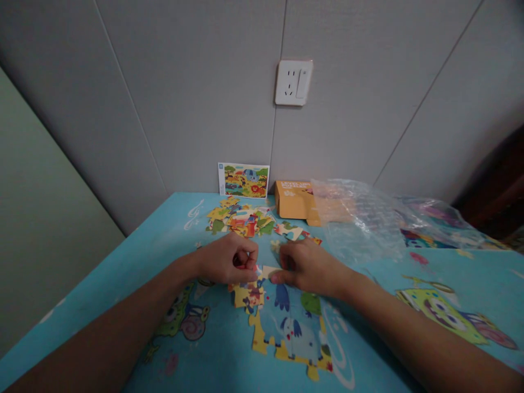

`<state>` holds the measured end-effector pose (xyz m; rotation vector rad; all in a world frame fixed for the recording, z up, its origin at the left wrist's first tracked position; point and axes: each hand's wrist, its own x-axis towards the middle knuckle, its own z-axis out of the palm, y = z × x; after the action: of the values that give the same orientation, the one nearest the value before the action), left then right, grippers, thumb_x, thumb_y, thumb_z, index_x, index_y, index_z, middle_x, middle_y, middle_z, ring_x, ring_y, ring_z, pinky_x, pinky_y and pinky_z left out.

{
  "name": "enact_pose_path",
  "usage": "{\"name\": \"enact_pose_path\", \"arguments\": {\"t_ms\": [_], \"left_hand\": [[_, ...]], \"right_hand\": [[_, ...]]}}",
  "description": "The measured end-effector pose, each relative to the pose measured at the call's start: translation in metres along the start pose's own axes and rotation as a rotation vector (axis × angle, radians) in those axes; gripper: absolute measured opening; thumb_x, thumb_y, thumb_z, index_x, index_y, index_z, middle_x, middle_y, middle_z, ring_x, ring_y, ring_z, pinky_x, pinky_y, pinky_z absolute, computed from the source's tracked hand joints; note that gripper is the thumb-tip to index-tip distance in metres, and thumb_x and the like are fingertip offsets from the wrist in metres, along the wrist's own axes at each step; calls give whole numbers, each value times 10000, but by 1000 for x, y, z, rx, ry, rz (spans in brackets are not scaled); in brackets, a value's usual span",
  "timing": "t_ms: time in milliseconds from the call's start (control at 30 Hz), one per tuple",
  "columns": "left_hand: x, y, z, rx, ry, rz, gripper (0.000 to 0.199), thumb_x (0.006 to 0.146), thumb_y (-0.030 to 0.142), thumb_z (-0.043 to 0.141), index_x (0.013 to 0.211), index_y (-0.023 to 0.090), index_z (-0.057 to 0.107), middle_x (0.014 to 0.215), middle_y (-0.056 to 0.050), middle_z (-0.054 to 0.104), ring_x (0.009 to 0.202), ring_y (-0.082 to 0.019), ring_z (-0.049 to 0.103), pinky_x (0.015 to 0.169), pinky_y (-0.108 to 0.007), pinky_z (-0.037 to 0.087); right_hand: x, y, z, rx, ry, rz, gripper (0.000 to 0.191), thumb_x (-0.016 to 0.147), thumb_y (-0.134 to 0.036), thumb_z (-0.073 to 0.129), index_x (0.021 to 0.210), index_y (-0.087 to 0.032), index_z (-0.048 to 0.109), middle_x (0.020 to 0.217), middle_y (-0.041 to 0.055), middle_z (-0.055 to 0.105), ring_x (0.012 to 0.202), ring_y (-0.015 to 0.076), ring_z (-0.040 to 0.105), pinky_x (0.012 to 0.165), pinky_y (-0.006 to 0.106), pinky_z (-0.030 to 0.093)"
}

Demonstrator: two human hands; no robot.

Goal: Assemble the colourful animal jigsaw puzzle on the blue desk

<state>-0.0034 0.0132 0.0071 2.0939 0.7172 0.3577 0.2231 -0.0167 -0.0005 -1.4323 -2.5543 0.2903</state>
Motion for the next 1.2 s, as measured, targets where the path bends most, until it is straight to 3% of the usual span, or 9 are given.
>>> {"name": "enact_pose_path", "arguments": {"t_ms": [133,300,467,567,800,1033,1200], "left_hand": [[-1,-1,-1,-110,-68,-38,224,736,310,673,828,166,528,540,41,563,451,-72,445,430,-164,301],[-1,-3,-3,38,-171,-83,225,747,304,670,897,158,586,554,42,575,459,-66,446,439,-159,304],[1,-4,-3,237,-28,-52,182,767,312,642,850,154,608,518,68,473,466,-65,388,473,-180,289],[5,-4,-2,382,62,-80,197,772,351,637,836,165,641,571,45,514,519,-85,440,507,-199,295],[5,-3,-2,593,107,-82,230,824,412,574,906,213,656,743,13,621,656,-130,529,602,-238,331],[0,-6,-11,747,108,-112,132,804,286,554,901,233,626,788,9,639,731,-161,566,648,-267,341],[-2,-12,-20,845,140,-221,173,783,210,508,924,241,603,802,-4,640,758,-185,582,616,-279,322]], "right_hand": [[-1,2,-1,-31,-17,16,370,770,-549,651,696,-188,614,631,33,610,572,165,505,539,273,260],[0,2,-3,-12,-36,-9,432,783,-606,605,700,-182,604,647,27,611,599,159,511,546,265,258],[1,2,-3,67,-32,-38,406,792,-571,623,708,-174,599,661,18,608,609,140,509,566,248,282],[1,1,-3,94,-43,-41,411,801,-572,613,728,-168,612,667,21,611,607,136,510,566,244,287],[0,0,-4,95,-53,-47,374,815,-531,622,743,-165,620,676,24,611,612,136,511,575,245,294],[-1,0,-4,89,-44,-61,316,802,-476,664,761,-166,620,701,19,615,636,138,518,595,248,305],[-1,-1,-4,70,-42,-67,331,808,-484,654,734,-165,602,683,17,602,619,135,504,587,248,297]]}}
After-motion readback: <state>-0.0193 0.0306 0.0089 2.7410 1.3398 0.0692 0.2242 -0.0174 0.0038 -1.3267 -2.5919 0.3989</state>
